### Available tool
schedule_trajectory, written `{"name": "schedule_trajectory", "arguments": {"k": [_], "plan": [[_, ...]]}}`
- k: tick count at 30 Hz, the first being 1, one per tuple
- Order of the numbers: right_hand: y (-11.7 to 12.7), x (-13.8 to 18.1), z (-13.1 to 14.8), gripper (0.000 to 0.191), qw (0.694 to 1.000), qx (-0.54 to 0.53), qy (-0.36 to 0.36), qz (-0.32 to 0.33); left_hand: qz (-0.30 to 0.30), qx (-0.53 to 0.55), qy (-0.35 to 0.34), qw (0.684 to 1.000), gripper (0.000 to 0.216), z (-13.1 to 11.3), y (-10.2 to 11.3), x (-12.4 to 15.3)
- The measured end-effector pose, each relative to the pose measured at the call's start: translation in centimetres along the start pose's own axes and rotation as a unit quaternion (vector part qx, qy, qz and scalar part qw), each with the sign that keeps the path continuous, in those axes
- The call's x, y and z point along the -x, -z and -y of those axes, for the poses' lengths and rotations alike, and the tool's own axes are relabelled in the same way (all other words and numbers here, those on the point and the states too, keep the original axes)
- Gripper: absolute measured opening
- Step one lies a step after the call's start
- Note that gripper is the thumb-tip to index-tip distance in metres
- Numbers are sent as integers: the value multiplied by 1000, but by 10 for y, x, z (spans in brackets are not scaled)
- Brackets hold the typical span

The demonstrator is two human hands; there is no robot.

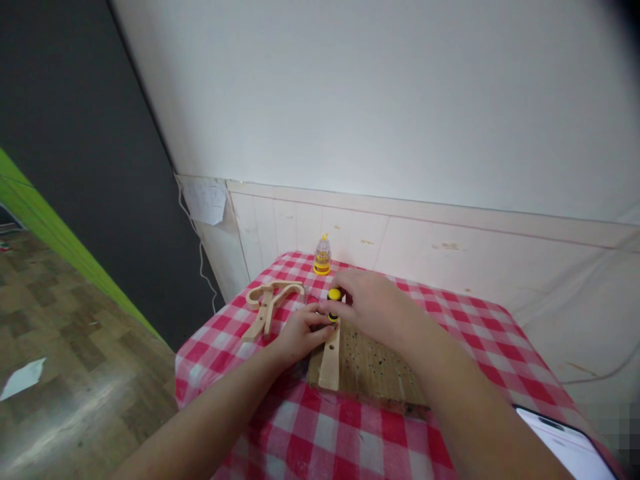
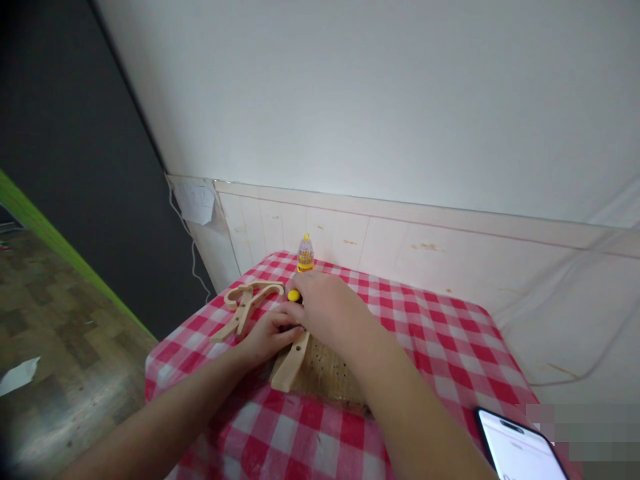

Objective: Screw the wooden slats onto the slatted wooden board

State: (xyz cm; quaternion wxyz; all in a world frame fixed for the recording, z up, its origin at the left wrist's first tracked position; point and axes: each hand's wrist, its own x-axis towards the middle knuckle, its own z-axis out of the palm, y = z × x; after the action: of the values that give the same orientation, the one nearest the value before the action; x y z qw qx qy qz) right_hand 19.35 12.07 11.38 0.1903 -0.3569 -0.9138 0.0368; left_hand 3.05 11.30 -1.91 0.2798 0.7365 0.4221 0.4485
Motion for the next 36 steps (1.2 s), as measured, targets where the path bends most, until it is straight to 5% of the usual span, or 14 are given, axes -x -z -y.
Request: {"name": "schedule_trajectory", "arguments": {"k": [8, 15, 22, 36], "plan": [[-2, 1, 5, 21, 997, -54, 56, 20, 9, 12, 1, 1000, 17, 2, 0, 1], [-4, -2, 1, 24, 1000, 11, -22, -8, 3, 7, 13, 1000, 17, -2, 0, 1], [-6, -2, 2, 21, 999, -16, 45, -1, 10, 14, 7, 1000, 15, -1, 1, 0], [-2, 0, 7, 25, 999, 29, -20, -4, 12, 55, 30, 998, 17, 2, 1, 0]]}}
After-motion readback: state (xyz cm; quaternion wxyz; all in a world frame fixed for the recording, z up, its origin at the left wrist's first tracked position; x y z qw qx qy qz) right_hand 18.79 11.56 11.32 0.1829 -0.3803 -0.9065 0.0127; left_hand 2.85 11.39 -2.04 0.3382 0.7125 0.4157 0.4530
